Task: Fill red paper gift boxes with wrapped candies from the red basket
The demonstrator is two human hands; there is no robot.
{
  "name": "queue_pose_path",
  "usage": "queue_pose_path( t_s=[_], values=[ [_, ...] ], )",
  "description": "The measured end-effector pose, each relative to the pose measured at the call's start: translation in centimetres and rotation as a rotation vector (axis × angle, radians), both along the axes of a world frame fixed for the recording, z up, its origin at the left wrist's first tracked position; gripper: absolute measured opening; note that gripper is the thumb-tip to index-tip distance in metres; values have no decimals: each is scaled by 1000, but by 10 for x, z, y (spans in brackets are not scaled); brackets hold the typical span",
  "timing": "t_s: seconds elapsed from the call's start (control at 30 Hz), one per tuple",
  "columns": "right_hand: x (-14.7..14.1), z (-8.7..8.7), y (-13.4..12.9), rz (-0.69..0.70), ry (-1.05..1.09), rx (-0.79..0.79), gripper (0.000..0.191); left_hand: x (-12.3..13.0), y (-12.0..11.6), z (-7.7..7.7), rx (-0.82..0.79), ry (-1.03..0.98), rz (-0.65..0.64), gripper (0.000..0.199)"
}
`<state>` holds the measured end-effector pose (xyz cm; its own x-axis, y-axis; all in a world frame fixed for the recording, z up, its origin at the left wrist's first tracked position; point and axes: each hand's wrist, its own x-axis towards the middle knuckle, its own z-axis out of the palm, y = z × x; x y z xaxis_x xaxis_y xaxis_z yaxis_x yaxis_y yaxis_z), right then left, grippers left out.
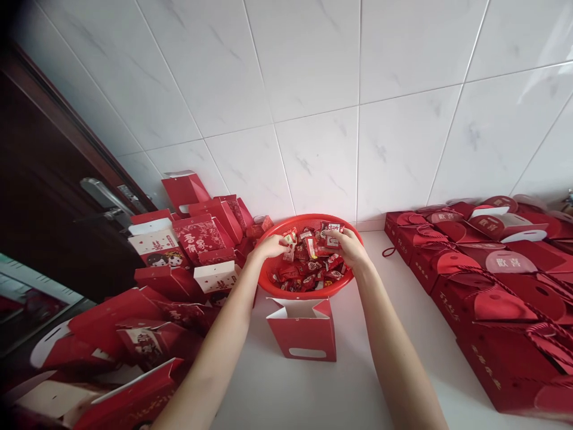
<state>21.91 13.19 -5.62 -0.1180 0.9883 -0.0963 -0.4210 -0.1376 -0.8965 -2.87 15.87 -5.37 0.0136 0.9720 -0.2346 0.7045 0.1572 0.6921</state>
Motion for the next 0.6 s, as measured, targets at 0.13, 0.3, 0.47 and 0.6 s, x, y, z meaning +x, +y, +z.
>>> queue_pose_path(
  t_s=[0.13, 0.3, 0.47, 0.6],
  values=[
    [-1, 1, -1, -3, -4, 0, 9, 8, -4, -6, -228, 183, -103, 35],
    [-1, 5, -4, -9, -14, 2, 7, 15, -10, -7, -320, 196, -127, 37],
    [-1, 4, -3, -1, -13, 11, 10, 15, -18, 1, -227, 1, -69, 14],
    [-1, 4, -3, -7, -20, 4, 10, 16, -16, 4, -137, -140, 17, 16]
  ],
)
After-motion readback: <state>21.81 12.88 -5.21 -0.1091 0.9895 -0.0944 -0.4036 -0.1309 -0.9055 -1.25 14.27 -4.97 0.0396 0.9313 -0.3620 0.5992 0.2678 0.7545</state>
